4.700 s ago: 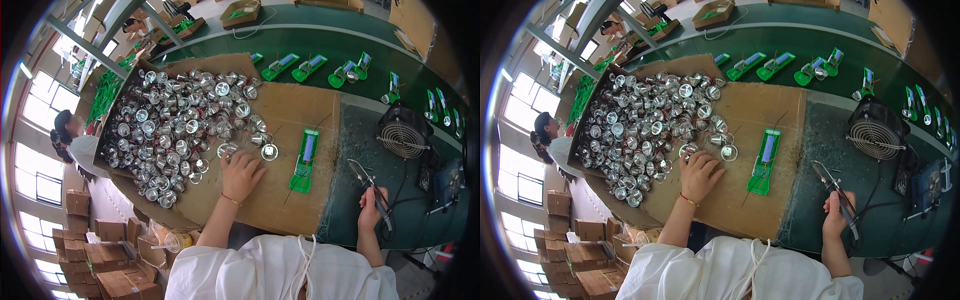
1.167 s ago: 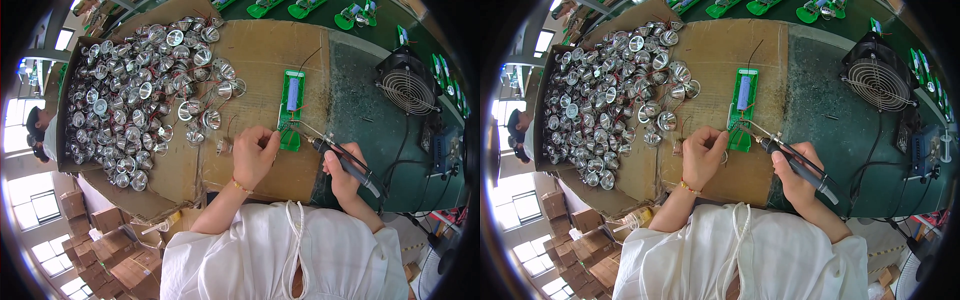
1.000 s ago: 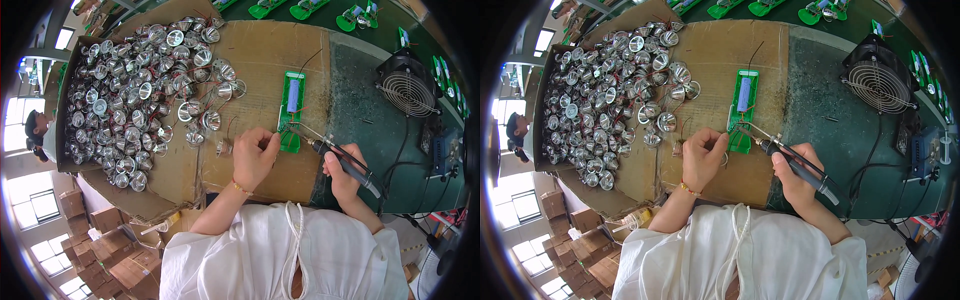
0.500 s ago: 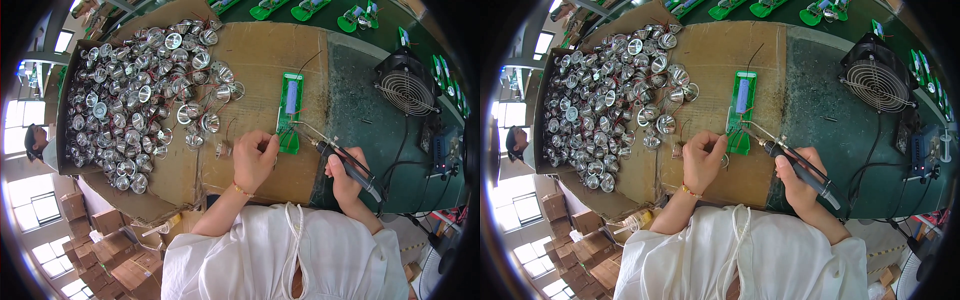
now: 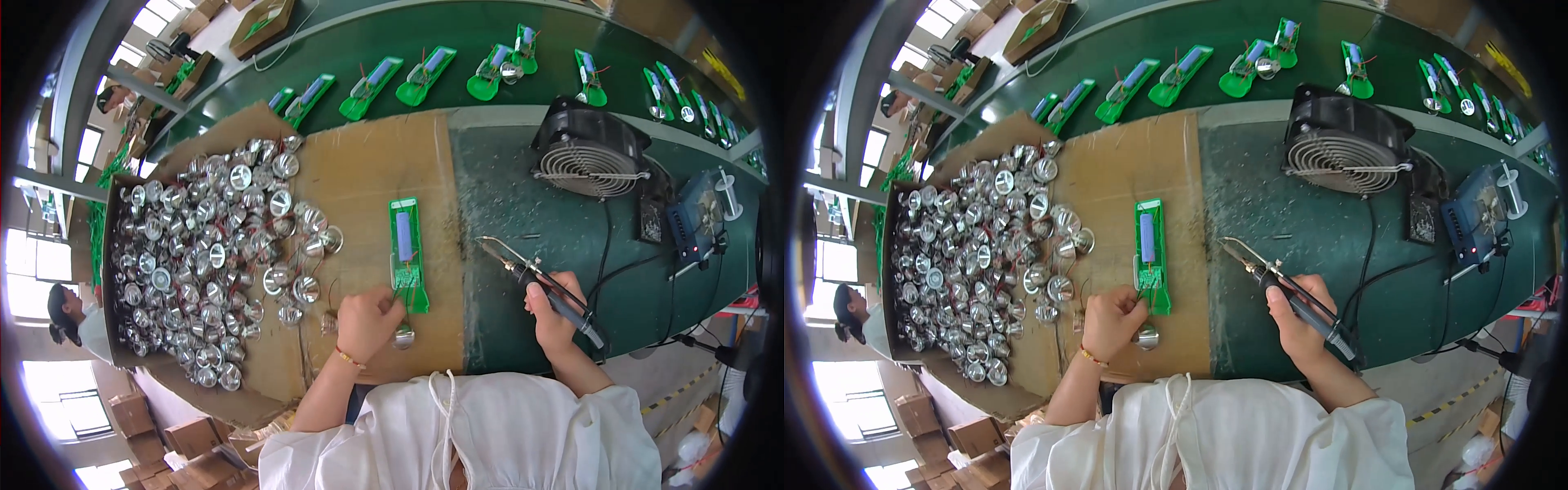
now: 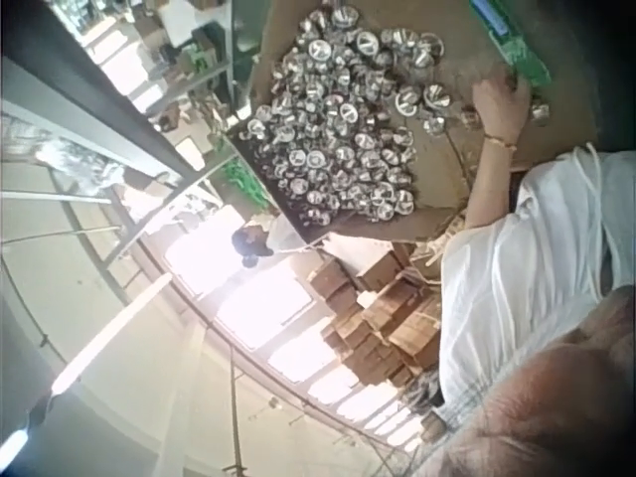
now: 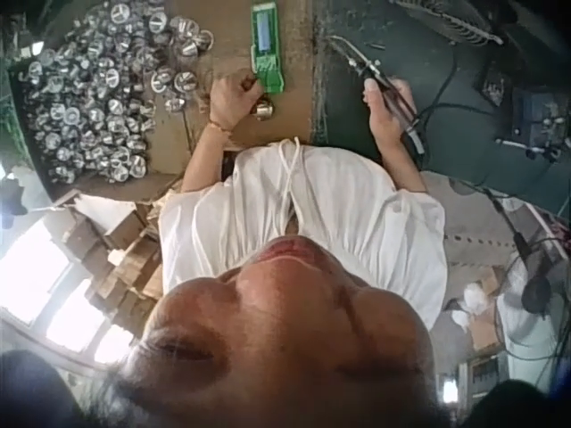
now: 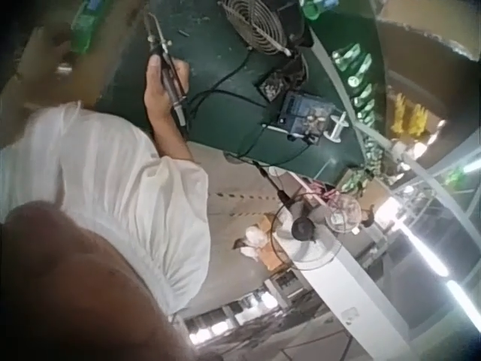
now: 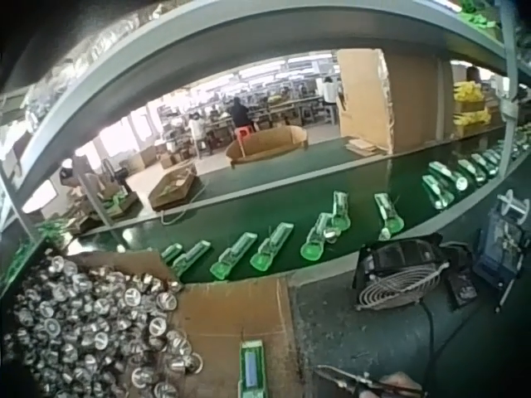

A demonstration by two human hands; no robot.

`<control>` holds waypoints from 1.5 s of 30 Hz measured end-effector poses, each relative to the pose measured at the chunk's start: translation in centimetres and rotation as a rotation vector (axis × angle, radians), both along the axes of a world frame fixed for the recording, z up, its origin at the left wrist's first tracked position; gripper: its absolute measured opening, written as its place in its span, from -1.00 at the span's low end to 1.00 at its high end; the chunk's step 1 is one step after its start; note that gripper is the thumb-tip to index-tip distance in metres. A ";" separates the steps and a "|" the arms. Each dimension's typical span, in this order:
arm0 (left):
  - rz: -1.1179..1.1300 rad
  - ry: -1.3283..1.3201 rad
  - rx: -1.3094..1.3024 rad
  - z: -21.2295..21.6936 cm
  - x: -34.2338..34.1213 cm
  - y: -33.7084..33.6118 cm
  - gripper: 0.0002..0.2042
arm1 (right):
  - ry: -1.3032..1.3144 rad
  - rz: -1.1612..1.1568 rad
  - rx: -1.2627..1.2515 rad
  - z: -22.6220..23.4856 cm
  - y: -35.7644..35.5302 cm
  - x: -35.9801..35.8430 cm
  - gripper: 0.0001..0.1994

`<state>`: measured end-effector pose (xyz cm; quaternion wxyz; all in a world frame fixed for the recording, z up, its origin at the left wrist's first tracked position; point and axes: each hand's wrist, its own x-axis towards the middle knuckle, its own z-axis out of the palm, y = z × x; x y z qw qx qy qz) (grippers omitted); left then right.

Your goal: Soldering wires to components inside a plastic light housing at an industrial assembly station.

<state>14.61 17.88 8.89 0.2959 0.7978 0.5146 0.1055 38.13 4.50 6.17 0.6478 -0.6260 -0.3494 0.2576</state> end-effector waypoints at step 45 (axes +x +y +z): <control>0.199 0.181 0.667 1.7 -2.3 3.3 -0.48 | 0.156 -0.088 -0.045 -0.9 1.4 0.4 -0.85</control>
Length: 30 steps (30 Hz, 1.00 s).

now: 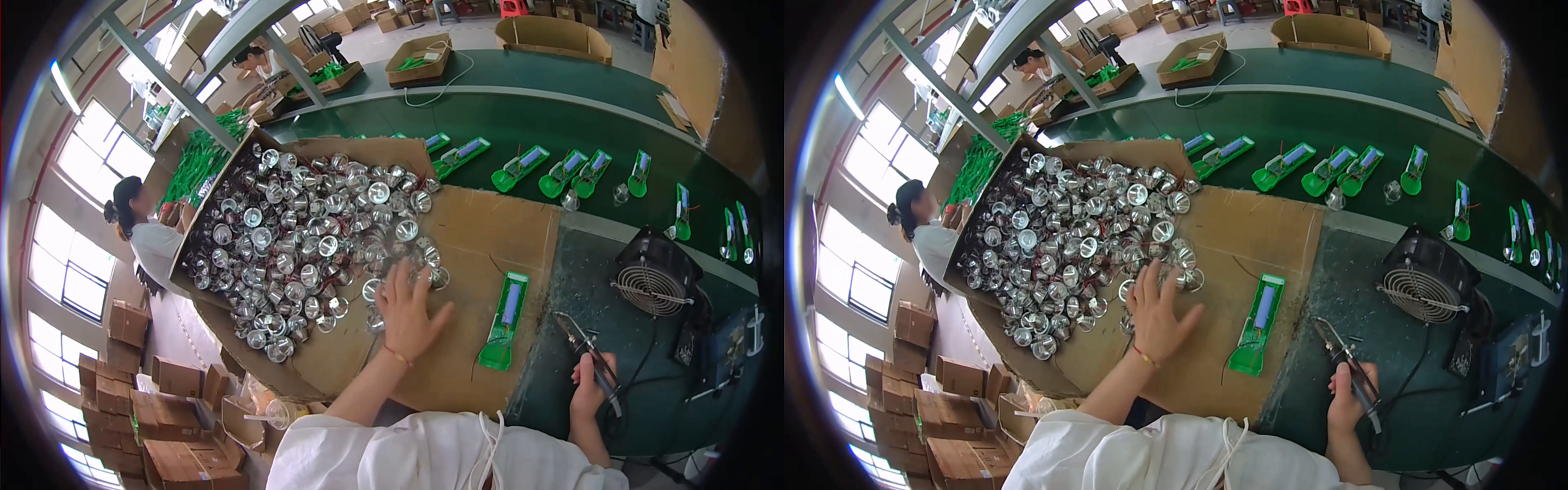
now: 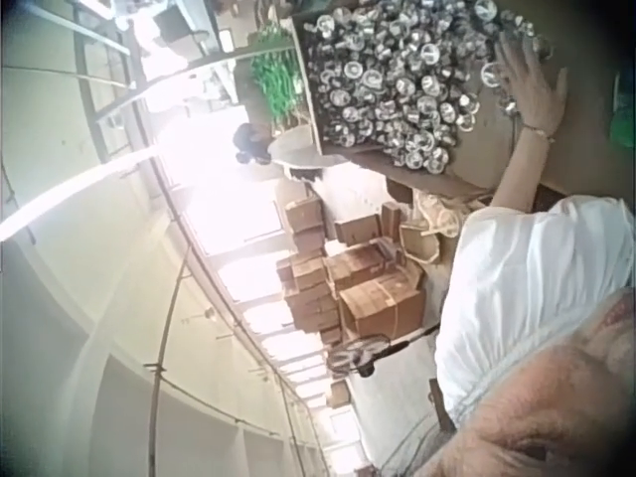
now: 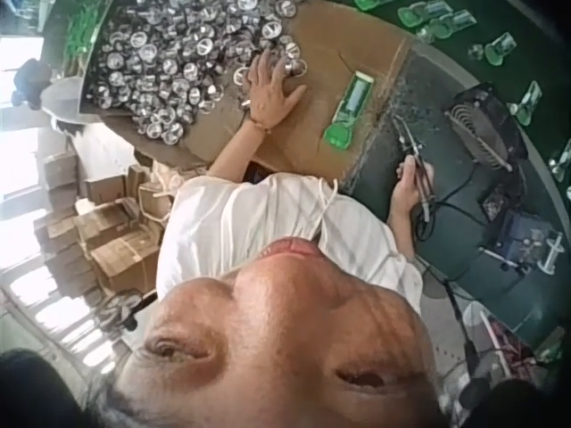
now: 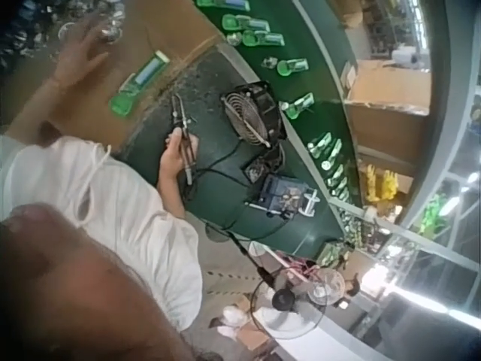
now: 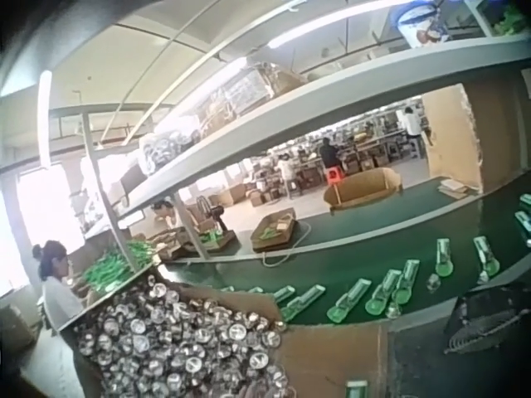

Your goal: Soldering wires to components inside a plastic light housing at an industrial assembly station.

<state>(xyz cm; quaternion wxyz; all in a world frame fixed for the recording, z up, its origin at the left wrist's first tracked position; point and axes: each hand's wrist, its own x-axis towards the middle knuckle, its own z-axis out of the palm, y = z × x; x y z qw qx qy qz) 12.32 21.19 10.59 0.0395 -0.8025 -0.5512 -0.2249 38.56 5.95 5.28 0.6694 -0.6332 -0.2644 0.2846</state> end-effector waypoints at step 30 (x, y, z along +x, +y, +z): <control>-0.208 0.039 0.097 1.3 1.2 1.1 -0.67 | -0.047 0.075 0.036 1.7 -1.5 -2.3 -0.80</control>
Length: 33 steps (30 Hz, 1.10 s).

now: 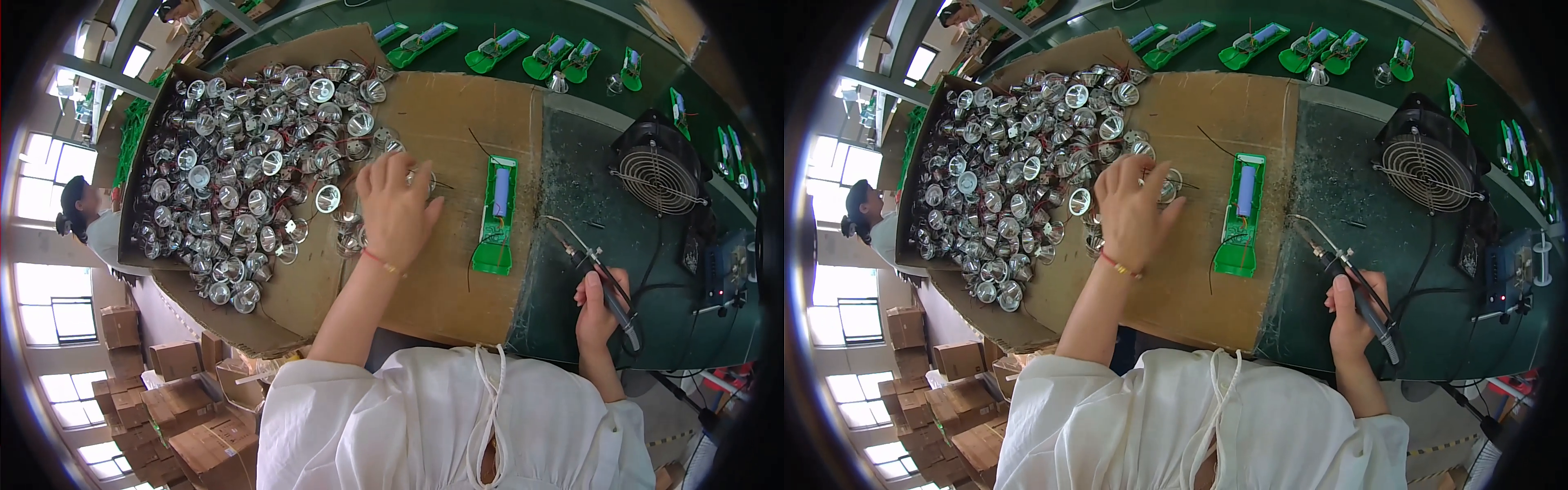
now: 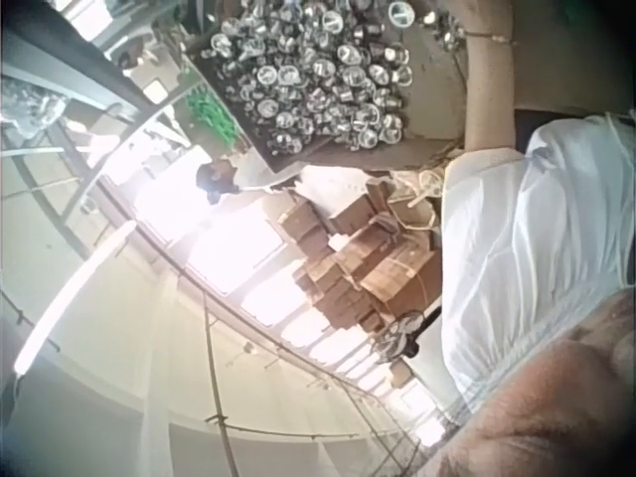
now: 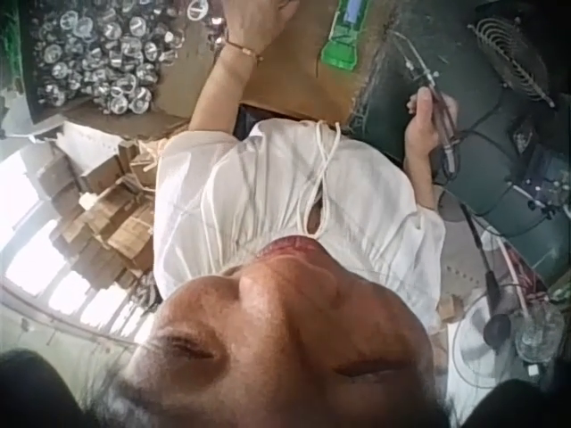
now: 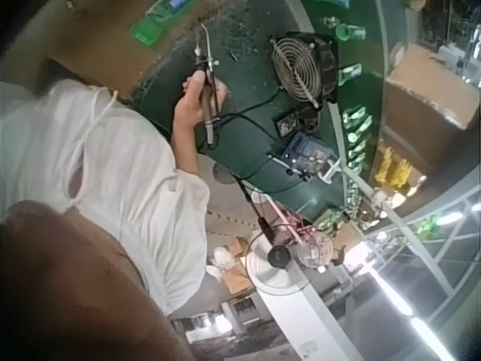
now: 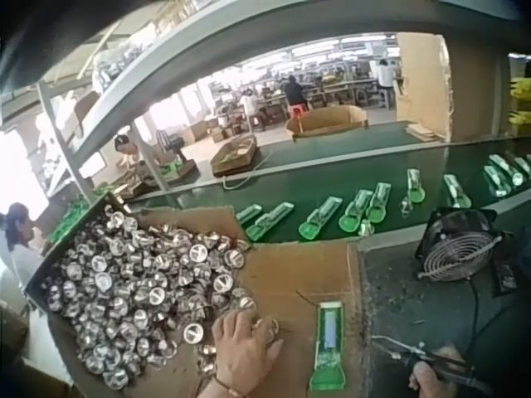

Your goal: Soldering wires to components inside a plastic light housing at an industrial assembly station.

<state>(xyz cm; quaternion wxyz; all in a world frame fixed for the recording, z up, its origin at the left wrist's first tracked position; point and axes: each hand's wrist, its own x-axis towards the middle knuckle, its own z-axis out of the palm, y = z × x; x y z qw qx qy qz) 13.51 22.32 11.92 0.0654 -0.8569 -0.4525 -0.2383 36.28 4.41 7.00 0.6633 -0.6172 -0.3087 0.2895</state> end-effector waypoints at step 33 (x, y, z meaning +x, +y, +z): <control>-0.081 -0.434 -0.663 -3.1 3.0 -5.0 -0.85 | -0.151 0.254 -0.069 1.0 1.7 -2.1 -0.82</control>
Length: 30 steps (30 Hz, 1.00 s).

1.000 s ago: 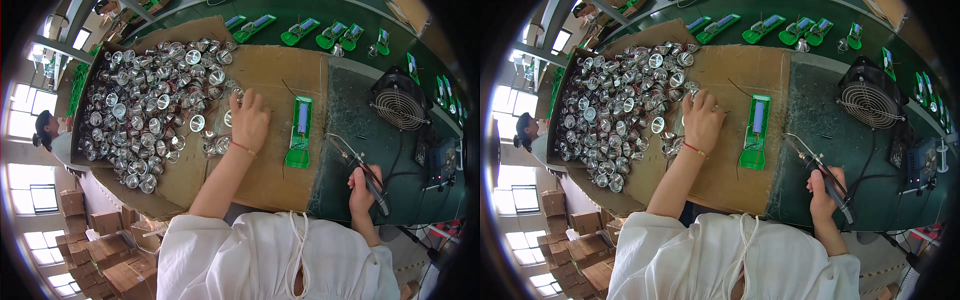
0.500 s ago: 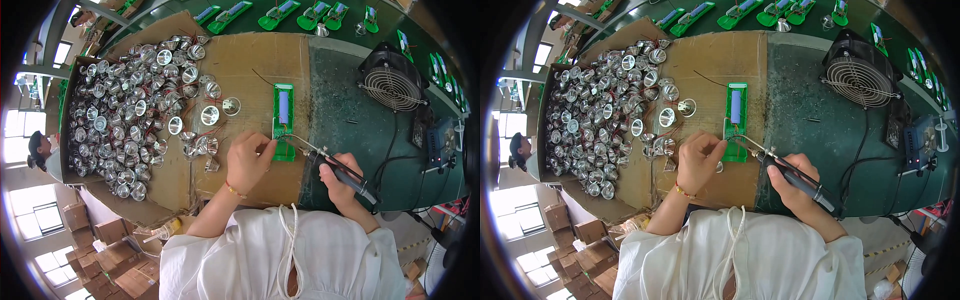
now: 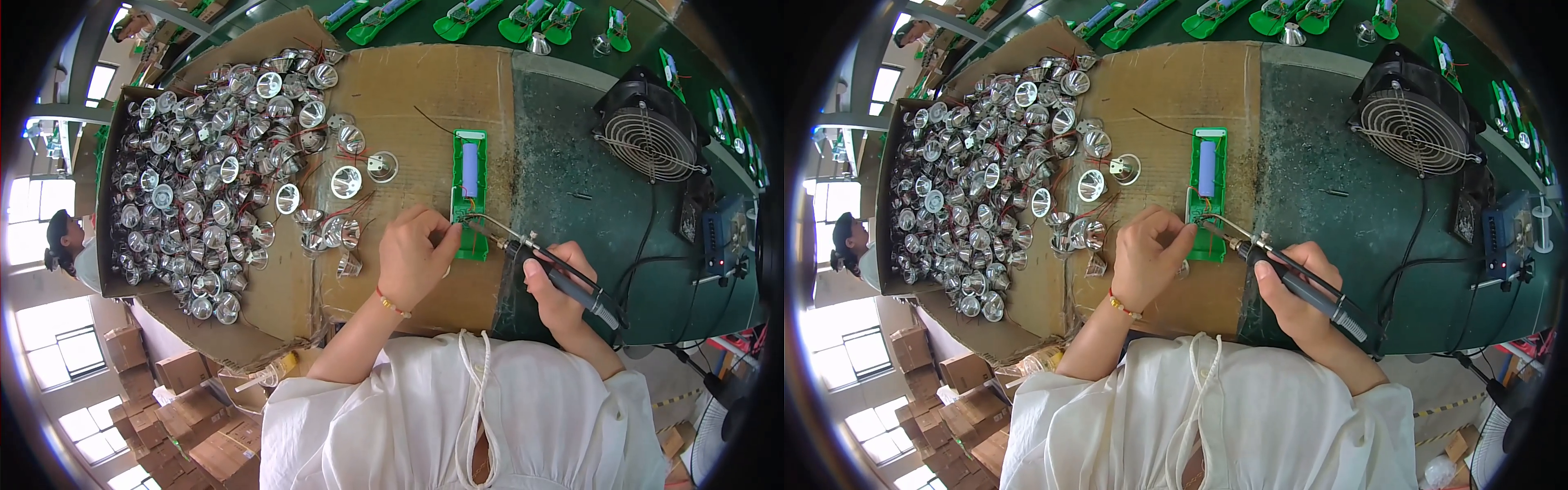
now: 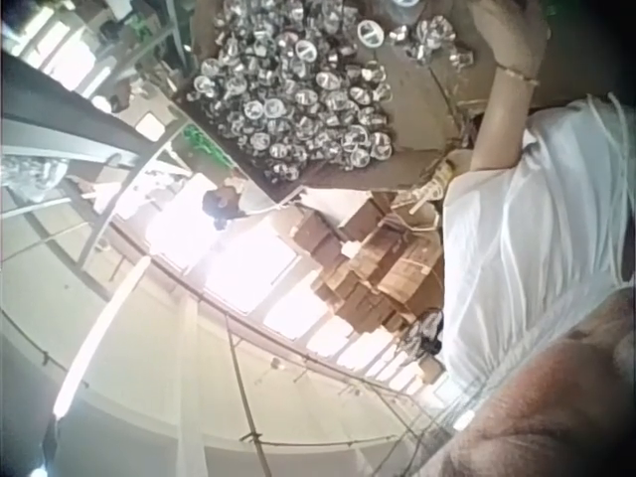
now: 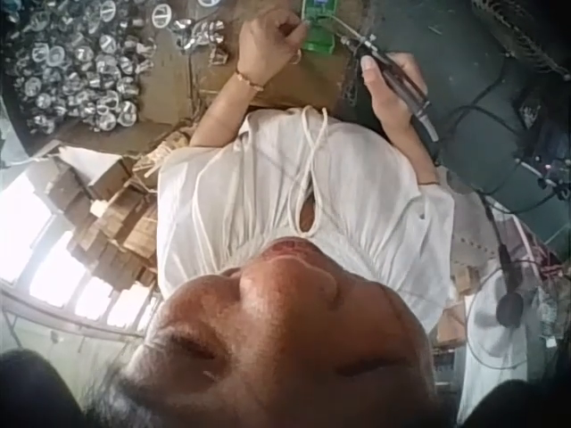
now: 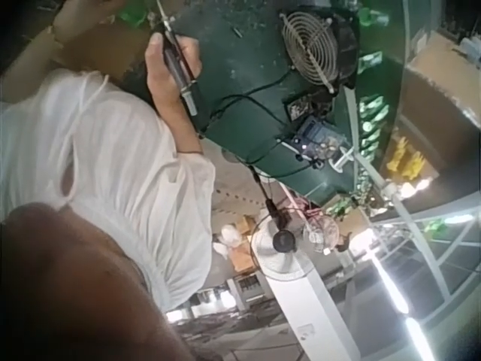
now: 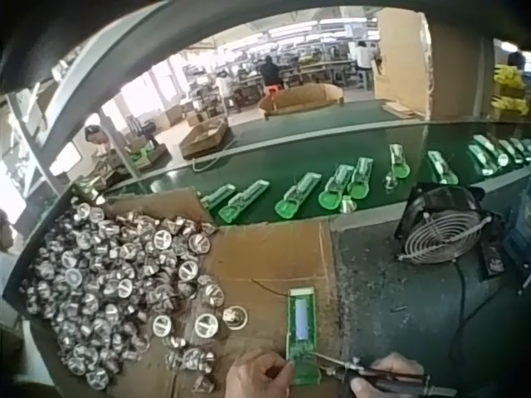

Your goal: Soldering wires to components inside a plastic light housing at an industrial assembly station.

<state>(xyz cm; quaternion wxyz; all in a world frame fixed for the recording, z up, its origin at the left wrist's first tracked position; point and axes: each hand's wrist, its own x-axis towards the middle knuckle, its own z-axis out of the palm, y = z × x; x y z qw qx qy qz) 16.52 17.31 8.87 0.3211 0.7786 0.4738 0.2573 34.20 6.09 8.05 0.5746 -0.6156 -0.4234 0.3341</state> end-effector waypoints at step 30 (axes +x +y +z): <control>0.047 0.606 -0.159 0.1 -3.0 -0.4 -0.63 | 0.147 -0.061 0.047 0.1 -2.0 0.8 -0.83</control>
